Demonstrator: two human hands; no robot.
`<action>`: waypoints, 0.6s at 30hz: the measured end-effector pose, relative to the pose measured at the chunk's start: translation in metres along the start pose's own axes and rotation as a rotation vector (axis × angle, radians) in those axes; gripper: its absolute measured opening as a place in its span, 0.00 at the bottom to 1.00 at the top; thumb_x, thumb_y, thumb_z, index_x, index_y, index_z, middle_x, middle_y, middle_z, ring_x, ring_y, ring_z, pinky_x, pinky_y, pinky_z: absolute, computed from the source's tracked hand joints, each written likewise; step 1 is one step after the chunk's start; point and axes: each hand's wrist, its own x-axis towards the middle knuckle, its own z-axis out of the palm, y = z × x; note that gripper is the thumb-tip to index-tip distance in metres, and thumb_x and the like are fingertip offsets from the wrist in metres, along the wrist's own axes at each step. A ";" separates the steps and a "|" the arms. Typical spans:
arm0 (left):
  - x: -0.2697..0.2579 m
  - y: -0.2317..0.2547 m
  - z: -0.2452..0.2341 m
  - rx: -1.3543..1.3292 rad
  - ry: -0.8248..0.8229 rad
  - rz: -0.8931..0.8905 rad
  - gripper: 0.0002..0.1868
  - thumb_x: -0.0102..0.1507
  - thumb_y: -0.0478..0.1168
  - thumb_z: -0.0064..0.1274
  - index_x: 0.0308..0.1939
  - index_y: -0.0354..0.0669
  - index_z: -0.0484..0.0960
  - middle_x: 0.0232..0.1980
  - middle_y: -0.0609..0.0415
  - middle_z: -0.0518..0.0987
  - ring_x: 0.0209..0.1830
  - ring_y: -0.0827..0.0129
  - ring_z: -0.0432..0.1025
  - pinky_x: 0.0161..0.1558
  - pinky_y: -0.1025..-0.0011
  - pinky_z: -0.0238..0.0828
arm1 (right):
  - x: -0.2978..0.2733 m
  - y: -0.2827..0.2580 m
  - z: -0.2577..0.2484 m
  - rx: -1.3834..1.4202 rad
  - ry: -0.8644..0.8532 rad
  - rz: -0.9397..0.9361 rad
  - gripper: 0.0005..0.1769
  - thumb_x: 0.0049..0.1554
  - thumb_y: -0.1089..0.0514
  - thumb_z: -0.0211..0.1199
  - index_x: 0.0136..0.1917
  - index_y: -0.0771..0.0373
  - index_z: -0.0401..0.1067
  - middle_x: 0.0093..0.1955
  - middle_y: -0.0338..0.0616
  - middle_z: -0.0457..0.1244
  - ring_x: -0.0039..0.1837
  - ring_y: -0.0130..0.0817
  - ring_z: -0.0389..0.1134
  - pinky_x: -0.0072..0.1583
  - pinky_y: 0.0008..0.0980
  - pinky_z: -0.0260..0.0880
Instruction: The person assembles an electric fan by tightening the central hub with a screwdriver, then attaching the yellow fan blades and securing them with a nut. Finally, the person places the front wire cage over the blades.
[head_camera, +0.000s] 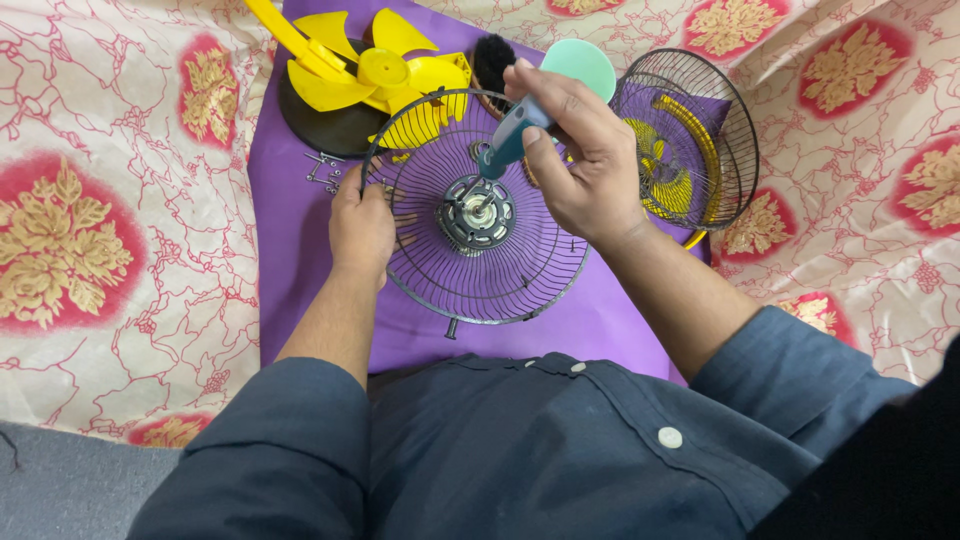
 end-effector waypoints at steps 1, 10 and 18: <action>-0.001 0.002 0.000 -0.001 0.002 -0.012 0.21 0.66 0.37 0.37 0.59 0.50 0.81 0.38 0.60 0.80 0.23 0.79 0.66 0.24 0.73 0.64 | 0.000 -0.001 0.000 -0.006 0.006 0.013 0.24 0.67 0.67 0.59 0.75 0.62 0.64 0.66 0.46 0.64 0.66 0.33 0.69 0.68 0.30 0.73; -0.006 0.008 0.000 -0.031 -0.015 -0.033 0.20 0.67 0.38 0.38 0.59 0.51 0.80 0.37 0.60 0.79 0.21 0.79 0.65 0.21 0.74 0.63 | -0.007 -0.014 -0.001 -0.228 0.032 -0.037 0.25 0.61 0.66 0.69 0.71 0.62 0.71 0.60 0.49 0.63 0.62 0.39 0.67 0.66 0.34 0.69; -0.005 0.007 -0.001 -0.004 -0.039 -0.056 0.21 0.68 0.39 0.35 0.62 0.55 0.76 0.42 0.61 0.80 0.29 0.78 0.73 0.27 0.73 0.73 | -0.015 -0.018 0.002 -0.197 -0.003 0.004 0.25 0.63 0.65 0.71 0.72 0.60 0.72 0.63 0.46 0.63 0.63 0.37 0.69 0.67 0.33 0.71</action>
